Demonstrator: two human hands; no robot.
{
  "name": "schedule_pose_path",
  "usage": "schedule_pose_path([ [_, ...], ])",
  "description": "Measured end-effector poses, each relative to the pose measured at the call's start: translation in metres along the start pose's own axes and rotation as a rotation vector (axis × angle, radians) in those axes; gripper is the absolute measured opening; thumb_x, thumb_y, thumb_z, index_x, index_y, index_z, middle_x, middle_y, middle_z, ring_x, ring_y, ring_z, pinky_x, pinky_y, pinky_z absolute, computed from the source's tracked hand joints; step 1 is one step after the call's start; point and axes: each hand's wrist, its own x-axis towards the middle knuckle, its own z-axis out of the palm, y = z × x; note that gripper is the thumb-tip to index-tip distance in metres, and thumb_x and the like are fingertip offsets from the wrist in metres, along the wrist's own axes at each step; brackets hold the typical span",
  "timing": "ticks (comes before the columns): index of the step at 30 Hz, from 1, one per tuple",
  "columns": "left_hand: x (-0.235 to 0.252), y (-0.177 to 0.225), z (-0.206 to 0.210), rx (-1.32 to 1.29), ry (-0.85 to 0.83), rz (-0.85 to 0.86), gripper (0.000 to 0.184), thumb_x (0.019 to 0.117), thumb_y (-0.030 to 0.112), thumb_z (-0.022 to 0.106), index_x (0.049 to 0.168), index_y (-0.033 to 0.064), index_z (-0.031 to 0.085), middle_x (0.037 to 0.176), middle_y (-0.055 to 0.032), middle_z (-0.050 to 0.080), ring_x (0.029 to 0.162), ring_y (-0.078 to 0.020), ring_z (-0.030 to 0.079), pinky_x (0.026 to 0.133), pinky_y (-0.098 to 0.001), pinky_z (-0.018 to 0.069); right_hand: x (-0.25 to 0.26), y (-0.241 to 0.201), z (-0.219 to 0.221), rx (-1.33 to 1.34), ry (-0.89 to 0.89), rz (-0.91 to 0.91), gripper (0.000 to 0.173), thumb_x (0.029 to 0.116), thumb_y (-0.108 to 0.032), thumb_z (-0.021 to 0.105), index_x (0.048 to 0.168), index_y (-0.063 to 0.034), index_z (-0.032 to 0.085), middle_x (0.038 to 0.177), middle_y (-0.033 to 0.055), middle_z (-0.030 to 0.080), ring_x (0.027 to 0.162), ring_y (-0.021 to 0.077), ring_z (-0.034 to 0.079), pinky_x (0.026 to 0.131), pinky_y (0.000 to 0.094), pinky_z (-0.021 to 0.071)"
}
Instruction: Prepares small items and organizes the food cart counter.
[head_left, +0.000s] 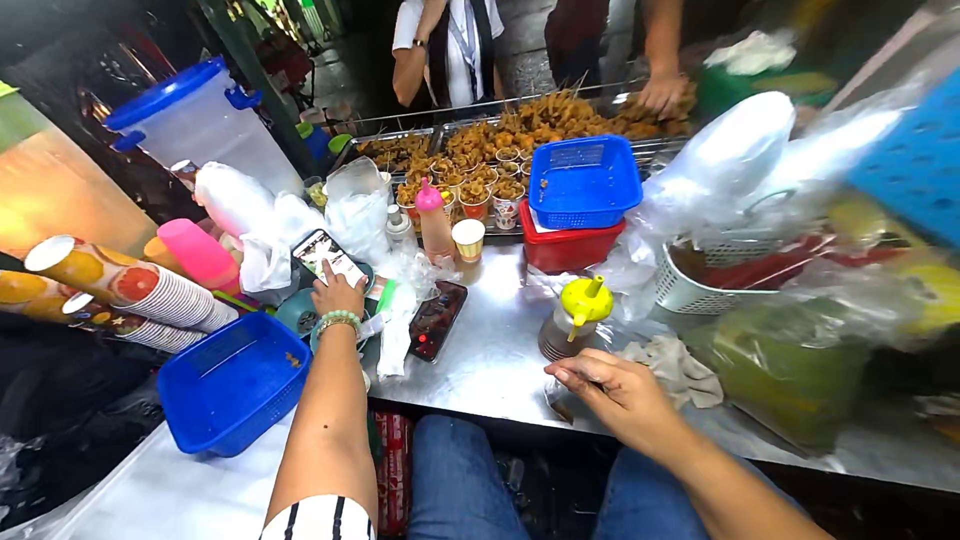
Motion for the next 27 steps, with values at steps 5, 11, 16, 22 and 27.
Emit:
schedule_pose_path([
  [5, 0.0064, -0.0013, 0.0036, 0.017, -0.017, -0.024, 0.067, 0.1049, 0.051, 0.05, 0.133, -0.0102, 0.058, 0.169, -0.023, 0.015, 0.145, -0.0525, 0.032, 0.11, -0.0662, 0.0342, 0.0005, 0.0017, 0.0002, -0.009, 0.009, -0.009, 0.035, 0.1037, -0.033, 0.054, 0.098, -0.0092, 0.079, 0.083, 0.0009, 0.07, 0.078, -0.0023, 0.063, 0.073, 0.0106, 0.0507],
  [11, 0.0027, -0.001, 0.0081, 0.038, 0.009, 0.002, 0.064, 0.1061, 0.047, 0.049, 0.132, -0.0108, 0.058, 0.169, -0.0238, 0.015, 0.144, -0.0523, 0.032, 0.111, -0.0655, 0.0327, 0.0, 0.0007, 0.0001, -0.003, 0.015, -0.019, 0.035, 0.104, -0.033, 0.054, 0.097, -0.0089, 0.079, 0.083, 0.0007, 0.069, 0.078, -0.0032, 0.062, 0.073, 0.0097, 0.0499],
  [16, -0.0025, 0.0034, 0.0045, -0.037, 0.013, 0.019, 0.062, 0.1055, 0.046, 0.052, 0.131, -0.0109, 0.059, 0.167, -0.0262, 0.018, 0.144, -0.0546, 0.032, 0.11, -0.0681, 0.0319, -0.0006, -0.0001, 0.0011, -0.009, 0.008, -0.027, 0.036, 0.1039, -0.033, 0.054, 0.098, -0.0085, 0.079, 0.082, 0.0017, 0.069, 0.076, -0.0013, 0.063, 0.072, 0.0113, 0.0507],
  [22, 0.0005, 0.005, 0.0032, -0.011, 0.013, 0.002, 0.063, 0.106, 0.046, 0.05, 0.131, -0.0107, 0.058, 0.168, -0.0241, 0.015, 0.145, -0.0521, 0.032, 0.111, -0.0647, 0.0327, -0.001, 0.0005, 0.0023, -0.011, 0.008, -0.023, 0.034, 0.1034, -0.033, 0.055, 0.097, -0.0095, 0.079, 0.083, 0.0005, 0.07, 0.078, -0.0029, 0.063, 0.073, 0.01, 0.0502],
  [27, 0.0039, 0.0027, 0.0021, 0.013, 0.021, 0.004, 0.064, 0.1066, 0.047, 0.048, 0.132, -0.0112, 0.058, 0.168, -0.025, 0.016, 0.144, -0.0533, 0.033, 0.11, -0.0656, 0.0332, -0.0016, 0.0024, 0.0032, -0.01, 0.005, -0.024, 0.034, 0.1034, -0.033, 0.054, 0.098, -0.01, 0.079, 0.082, -0.0002, 0.069, 0.078, -0.0031, 0.063, 0.073, 0.01, 0.0503],
])
